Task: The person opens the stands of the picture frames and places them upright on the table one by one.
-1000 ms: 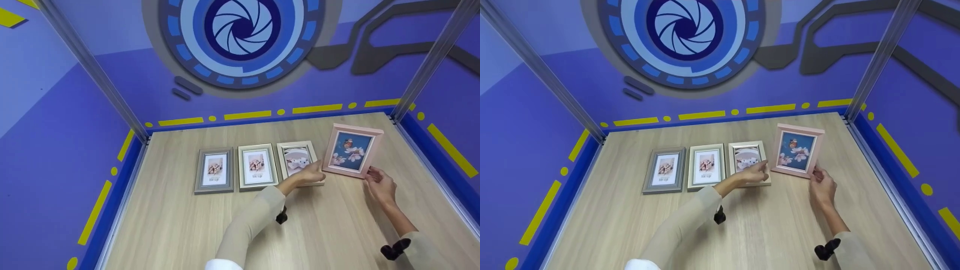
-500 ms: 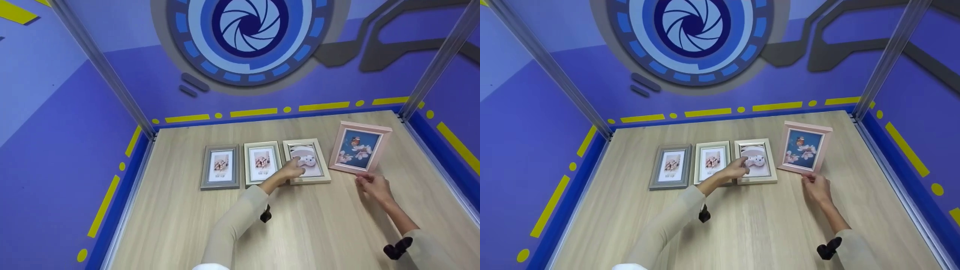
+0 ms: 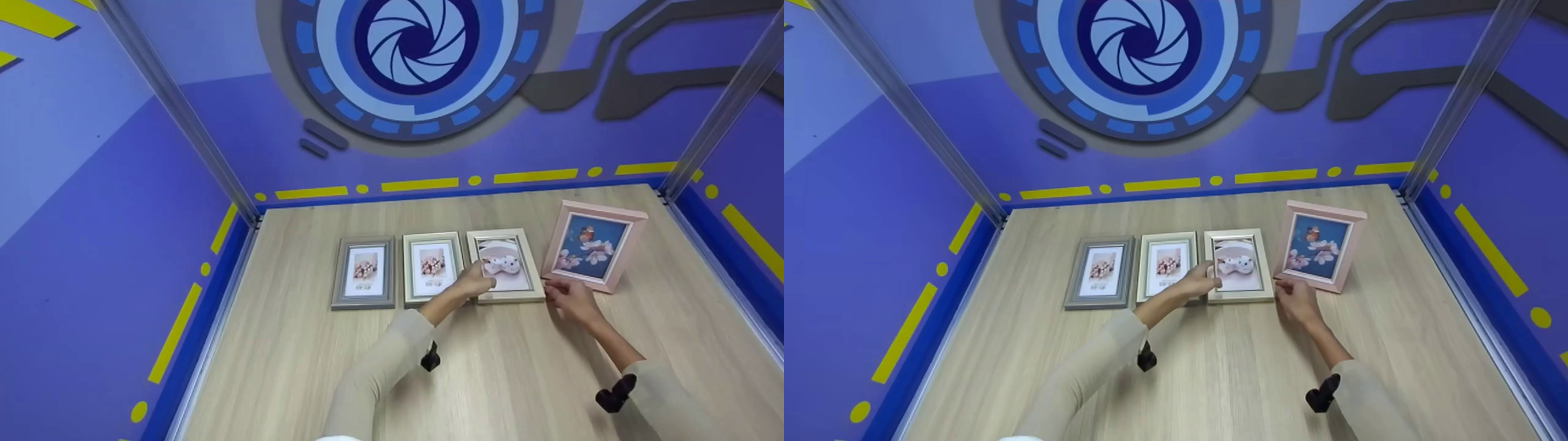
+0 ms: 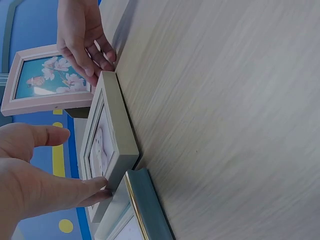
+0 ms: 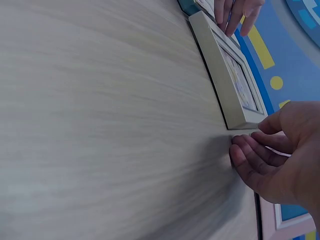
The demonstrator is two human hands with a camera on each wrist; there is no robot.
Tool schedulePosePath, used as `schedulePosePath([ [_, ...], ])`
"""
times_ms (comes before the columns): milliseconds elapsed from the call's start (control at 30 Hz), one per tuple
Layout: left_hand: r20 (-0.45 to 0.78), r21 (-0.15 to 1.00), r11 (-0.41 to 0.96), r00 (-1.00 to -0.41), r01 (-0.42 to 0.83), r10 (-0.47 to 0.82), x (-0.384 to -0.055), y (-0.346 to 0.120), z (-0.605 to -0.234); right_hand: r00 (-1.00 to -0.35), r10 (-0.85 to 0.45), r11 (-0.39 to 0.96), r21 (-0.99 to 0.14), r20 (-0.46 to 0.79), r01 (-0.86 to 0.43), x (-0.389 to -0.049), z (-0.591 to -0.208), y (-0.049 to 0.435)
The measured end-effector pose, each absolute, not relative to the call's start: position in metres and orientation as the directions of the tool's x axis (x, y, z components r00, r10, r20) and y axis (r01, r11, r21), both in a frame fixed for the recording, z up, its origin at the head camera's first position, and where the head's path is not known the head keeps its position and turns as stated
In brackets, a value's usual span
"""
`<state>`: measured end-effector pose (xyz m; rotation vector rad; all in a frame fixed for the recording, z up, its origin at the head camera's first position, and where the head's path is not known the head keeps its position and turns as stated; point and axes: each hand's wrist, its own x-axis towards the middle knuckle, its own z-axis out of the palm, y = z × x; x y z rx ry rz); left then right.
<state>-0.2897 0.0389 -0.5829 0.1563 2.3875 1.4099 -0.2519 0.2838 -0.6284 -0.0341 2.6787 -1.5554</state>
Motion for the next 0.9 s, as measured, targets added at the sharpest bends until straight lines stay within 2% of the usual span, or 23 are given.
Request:
schedulePosePath([
  [467,-0.329,0.876,0.439,-0.914,-0.201,0.238,-0.279,0.044,-0.588,-0.994,-0.057,0.669,-0.736,0.088,-0.104,-0.258,-0.632,0.265],
  [667,-0.294,0.901,0.396,-0.918,-0.175,0.265,-0.281,0.046,-0.592,-0.993,-0.048,0.677,-0.727,0.110,-0.113,-0.258,-0.632,0.263],
  [900,-0.278,0.897,0.418,-0.918,-0.143,0.284,-0.282,0.046,-0.594,-0.996,-0.014,0.664,-0.744,0.091,-0.077,-0.259,-0.634,0.262],
])
